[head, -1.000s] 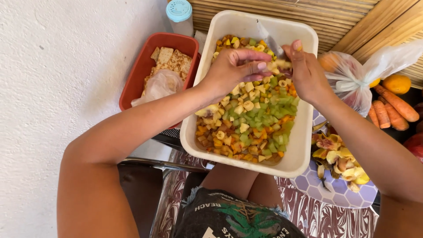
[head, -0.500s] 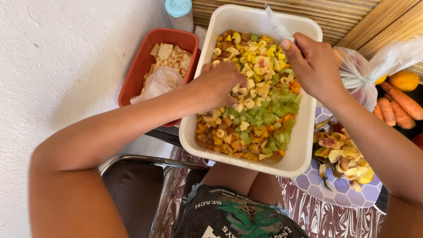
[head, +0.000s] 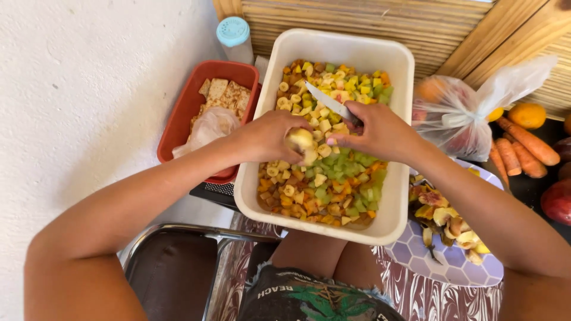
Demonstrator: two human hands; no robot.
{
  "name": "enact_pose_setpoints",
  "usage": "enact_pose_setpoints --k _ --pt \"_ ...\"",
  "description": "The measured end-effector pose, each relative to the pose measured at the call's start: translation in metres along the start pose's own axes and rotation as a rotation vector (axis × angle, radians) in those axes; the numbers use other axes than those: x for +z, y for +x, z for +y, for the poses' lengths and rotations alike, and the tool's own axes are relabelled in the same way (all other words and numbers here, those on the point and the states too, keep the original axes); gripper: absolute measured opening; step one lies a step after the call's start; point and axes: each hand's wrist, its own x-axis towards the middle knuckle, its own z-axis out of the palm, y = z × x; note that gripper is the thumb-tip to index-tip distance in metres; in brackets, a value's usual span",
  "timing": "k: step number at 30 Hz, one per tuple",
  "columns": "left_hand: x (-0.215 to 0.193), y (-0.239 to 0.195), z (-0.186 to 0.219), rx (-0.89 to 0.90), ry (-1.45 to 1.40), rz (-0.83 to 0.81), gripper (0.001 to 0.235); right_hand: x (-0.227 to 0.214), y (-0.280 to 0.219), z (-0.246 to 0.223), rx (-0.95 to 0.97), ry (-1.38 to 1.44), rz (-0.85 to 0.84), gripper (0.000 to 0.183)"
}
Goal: A person uses a knife to peel and dice apples, adding the pieces to a large container of mixed fruit.
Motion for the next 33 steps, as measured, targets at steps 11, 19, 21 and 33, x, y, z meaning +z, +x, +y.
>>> enact_pose_setpoints --k 11,19,21,33 --pt "0.03 0.019 0.025 0.112 -0.798 0.16 0.08 -0.007 -0.008 0.021 -0.143 0.0 0.053 0.055" --pt "0.065 0.031 0.011 0.198 -0.861 0.314 0.053 0.014 -0.011 0.025 -0.206 0.027 0.16 0.044" --pt "0.081 0.039 -0.006 0.122 -0.788 0.405 0.062 0.019 -0.011 0.013 -0.142 0.012 0.143 0.041" --pt "0.048 0.03 -0.023 0.211 0.056 0.227 0.062 0.004 0.0 0.012 0.135 -0.214 -0.048 0.042"
